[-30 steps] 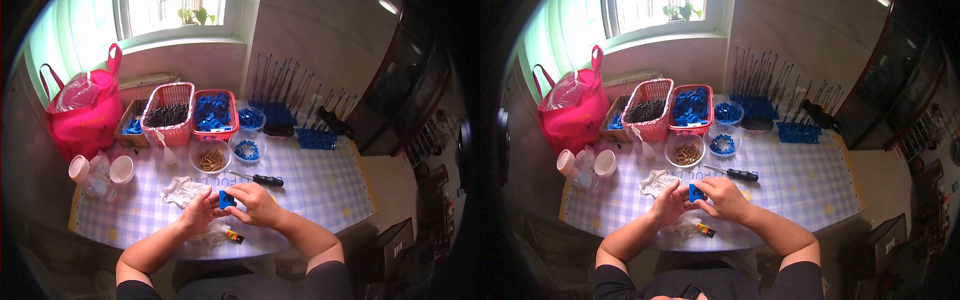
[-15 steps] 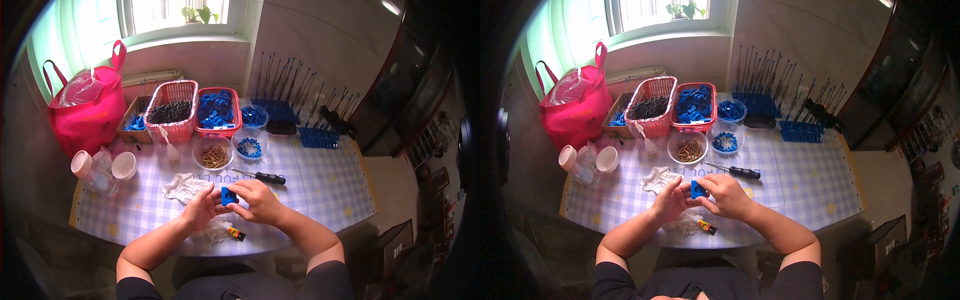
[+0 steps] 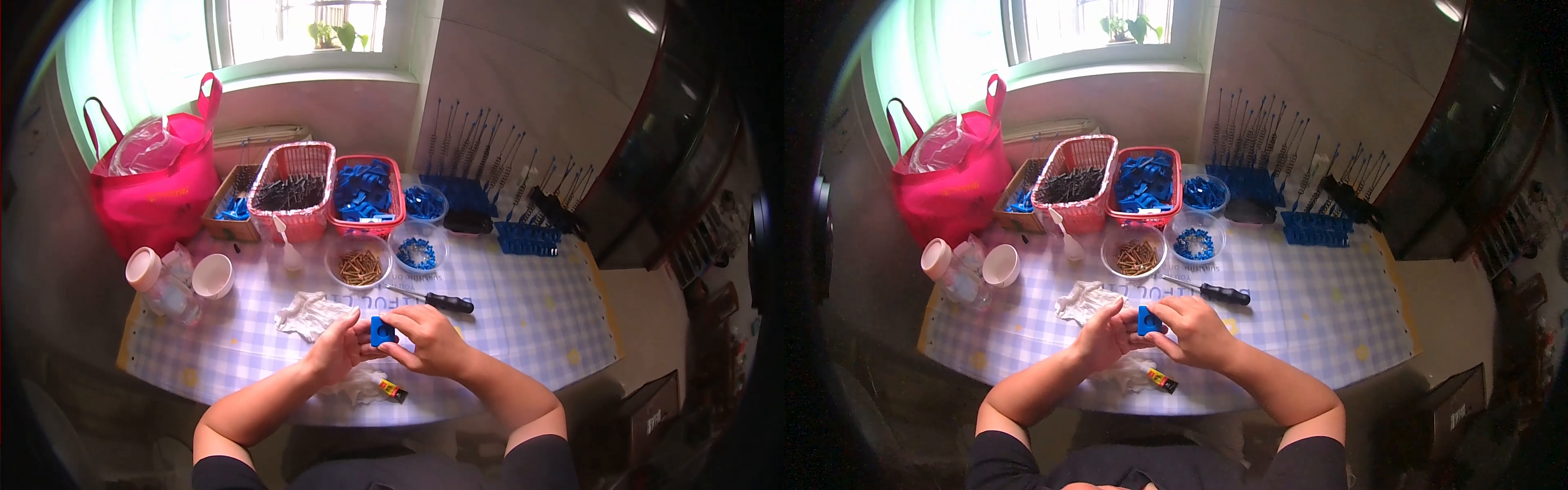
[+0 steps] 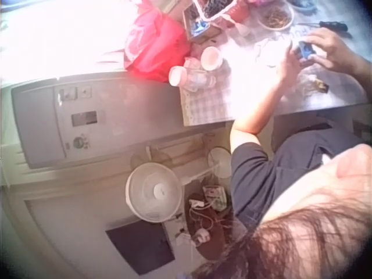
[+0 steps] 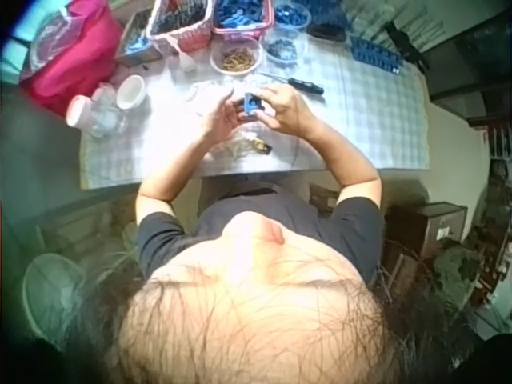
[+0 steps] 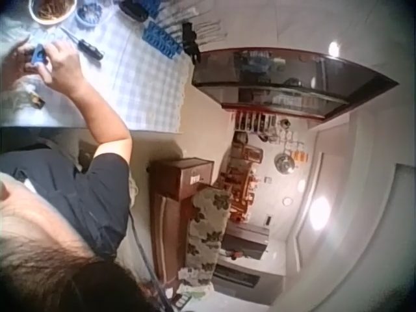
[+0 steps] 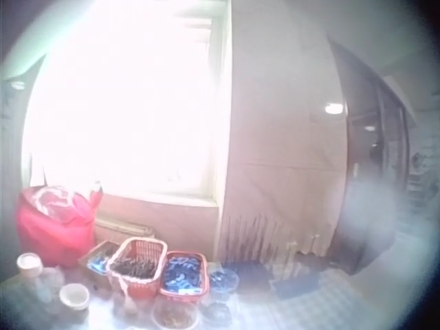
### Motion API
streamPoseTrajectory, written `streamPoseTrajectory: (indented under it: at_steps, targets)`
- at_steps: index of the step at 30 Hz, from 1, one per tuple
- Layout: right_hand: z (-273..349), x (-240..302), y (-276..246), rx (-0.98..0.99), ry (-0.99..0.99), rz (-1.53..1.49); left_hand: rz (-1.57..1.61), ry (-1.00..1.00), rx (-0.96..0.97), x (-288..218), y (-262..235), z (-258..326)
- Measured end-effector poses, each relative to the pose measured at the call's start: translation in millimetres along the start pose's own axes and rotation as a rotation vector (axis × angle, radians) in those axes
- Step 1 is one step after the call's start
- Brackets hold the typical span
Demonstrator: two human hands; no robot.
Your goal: The person assembles small blue plastic housings for lighting fixtures by hand, inserting internal metal pins and components into them.
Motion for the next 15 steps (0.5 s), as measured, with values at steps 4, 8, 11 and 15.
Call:
streamPoseTrajectory:
  at_steps: [4, 8, 11, 15]
  targets:
    - [-1.3, -0.2, 1.2, 0.014, 0.025, 0.012, 0.004, 0.012, 0.011, -0.5, 0.6, 0.1]
    - [0.1, -0.9, 1.5, -0.027, -0.006, 0.016, 0.022, 0.027, 0.024, -0.1, -1.8, -1.2]
    - [0.2, -1.2, 3.8, -0.006, -0.019, 0.002, -0.041, 0.024, -0.009, -1.2, -5.8, -3.3]
    - [-2.7, -2.5, 3.1, -0.001, -0.013, -0.005, -0.03, 0.014, 0.006, -0.8, -8.3, -4.7]
Point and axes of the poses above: each hand's wrist, its own z-axis away from the middle knuckle, its own y-axis out of the palm, x = y × z, the point moved 8 cm from there along -z, towards the middle knuckle, and after that the axes turned 12 degrees about z, right-handed, at the moved point
